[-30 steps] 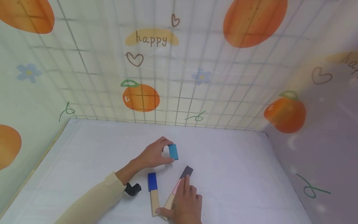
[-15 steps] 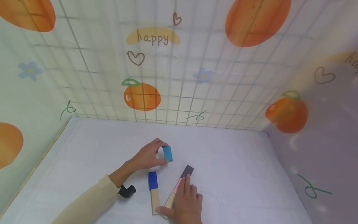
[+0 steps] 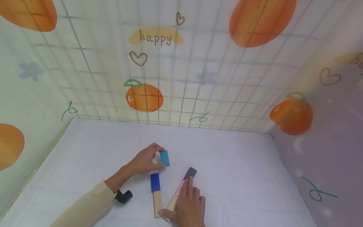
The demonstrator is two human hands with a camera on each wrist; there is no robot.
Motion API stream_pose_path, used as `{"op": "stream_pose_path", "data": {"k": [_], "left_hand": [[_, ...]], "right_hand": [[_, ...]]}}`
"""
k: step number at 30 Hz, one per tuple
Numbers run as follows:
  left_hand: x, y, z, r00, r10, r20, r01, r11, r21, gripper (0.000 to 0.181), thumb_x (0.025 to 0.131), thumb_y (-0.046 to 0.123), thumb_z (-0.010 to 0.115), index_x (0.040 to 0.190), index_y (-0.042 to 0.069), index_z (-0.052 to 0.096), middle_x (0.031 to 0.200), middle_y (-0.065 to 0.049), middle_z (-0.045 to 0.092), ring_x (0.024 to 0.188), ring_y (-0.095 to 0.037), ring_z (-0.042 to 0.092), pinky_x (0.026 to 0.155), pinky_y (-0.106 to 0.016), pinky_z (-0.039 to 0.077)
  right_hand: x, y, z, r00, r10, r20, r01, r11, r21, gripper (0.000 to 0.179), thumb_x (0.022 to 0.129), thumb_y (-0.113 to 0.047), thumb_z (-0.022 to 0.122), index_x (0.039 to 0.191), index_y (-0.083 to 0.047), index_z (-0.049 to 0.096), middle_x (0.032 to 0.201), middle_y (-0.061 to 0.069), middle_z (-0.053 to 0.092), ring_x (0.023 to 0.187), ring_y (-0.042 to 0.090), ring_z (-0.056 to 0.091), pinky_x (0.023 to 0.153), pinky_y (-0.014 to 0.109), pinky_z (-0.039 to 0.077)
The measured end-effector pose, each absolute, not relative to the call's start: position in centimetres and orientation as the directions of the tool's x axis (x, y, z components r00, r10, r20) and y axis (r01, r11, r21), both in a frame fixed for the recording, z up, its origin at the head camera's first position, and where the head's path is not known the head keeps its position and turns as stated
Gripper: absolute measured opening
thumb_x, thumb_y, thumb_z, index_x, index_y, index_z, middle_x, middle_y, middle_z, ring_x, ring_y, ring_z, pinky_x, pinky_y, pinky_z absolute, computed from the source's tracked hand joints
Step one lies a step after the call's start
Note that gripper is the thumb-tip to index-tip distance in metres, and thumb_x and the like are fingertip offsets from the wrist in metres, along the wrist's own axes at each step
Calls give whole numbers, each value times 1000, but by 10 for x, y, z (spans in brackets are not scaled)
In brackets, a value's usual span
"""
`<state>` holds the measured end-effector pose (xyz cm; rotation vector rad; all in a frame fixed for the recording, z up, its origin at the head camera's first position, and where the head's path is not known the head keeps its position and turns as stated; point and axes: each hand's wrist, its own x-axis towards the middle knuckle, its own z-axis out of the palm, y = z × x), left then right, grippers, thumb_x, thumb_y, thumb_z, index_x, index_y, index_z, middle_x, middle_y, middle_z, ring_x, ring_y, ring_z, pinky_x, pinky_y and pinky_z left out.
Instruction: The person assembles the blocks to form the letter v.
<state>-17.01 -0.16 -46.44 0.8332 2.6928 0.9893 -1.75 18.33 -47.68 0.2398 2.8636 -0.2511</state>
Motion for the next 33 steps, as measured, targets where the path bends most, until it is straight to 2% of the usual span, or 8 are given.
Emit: {"op": "stream_pose_path", "data": {"k": [18, 33], "left_hand": [[-166, -22, -483, -850, 526, 12, 412, 652, 636, 65, 85, 40, 79, 140, 12, 57, 132, -5, 54, 117, -22, 58, 99, -42, 50], [-162, -33, -489, -847, 531, 29, 423, 639, 643, 63, 85, 39, 79, 137, 10, 59, 127, -4, 56, 114, -20, 57, 99, -41, 49]], "right_hand": [[-16, 182, -478, -944, 161, -290, 212, 965, -154, 160, 40, -99, 61, 156, 5, 26, 163, 28, 20, 130, 49, 37, 102, 69, 33], [-16, 184, -477, -959, 121, -255, 167, 972, -167, 158, 44, -101, 55, 155, 8, 27, 162, 30, 19, 131, 48, 38, 98, 68, 36]]}}
